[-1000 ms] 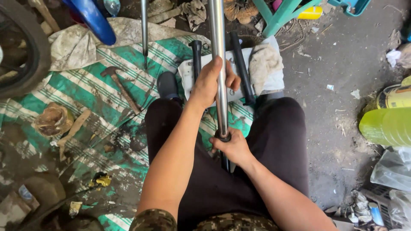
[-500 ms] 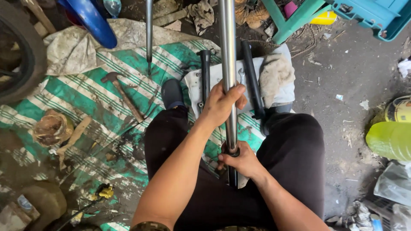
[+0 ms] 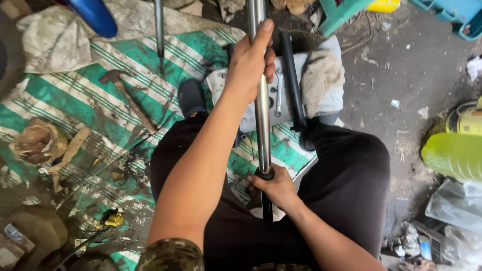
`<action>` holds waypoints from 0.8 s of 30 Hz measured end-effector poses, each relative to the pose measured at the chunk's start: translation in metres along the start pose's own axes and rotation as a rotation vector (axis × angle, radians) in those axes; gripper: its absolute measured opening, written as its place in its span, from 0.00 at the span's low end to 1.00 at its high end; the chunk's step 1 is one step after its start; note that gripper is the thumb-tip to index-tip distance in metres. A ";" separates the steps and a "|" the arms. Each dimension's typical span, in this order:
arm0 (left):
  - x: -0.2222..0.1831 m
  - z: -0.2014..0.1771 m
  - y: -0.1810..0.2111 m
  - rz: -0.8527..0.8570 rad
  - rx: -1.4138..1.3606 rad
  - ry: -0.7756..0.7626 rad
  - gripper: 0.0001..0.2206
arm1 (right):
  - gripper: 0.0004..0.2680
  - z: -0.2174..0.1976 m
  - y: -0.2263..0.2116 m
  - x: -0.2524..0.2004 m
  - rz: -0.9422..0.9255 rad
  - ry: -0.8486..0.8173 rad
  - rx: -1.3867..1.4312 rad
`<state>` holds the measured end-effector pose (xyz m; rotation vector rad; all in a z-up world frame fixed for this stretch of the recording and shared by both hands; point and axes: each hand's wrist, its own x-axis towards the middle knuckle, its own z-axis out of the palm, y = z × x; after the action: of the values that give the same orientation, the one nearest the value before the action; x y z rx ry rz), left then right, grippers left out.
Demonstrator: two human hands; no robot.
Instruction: Assembling a motorcycle front fork by inserting the inner tube into the outer tube and checking the assembly.
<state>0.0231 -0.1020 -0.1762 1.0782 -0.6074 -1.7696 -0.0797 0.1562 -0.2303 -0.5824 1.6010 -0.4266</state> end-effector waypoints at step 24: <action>-0.049 0.006 0.022 -0.017 -0.114 -0.219 0.18 | 0.09 -0.026 -0.072 0.022 -0.260 -0.389 0.204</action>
<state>0.0360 -0.0679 -0.1363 0.8207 -0.6227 -1.9286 -0.0976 0.0841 -0.2027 -0.6735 1.0998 -0.6217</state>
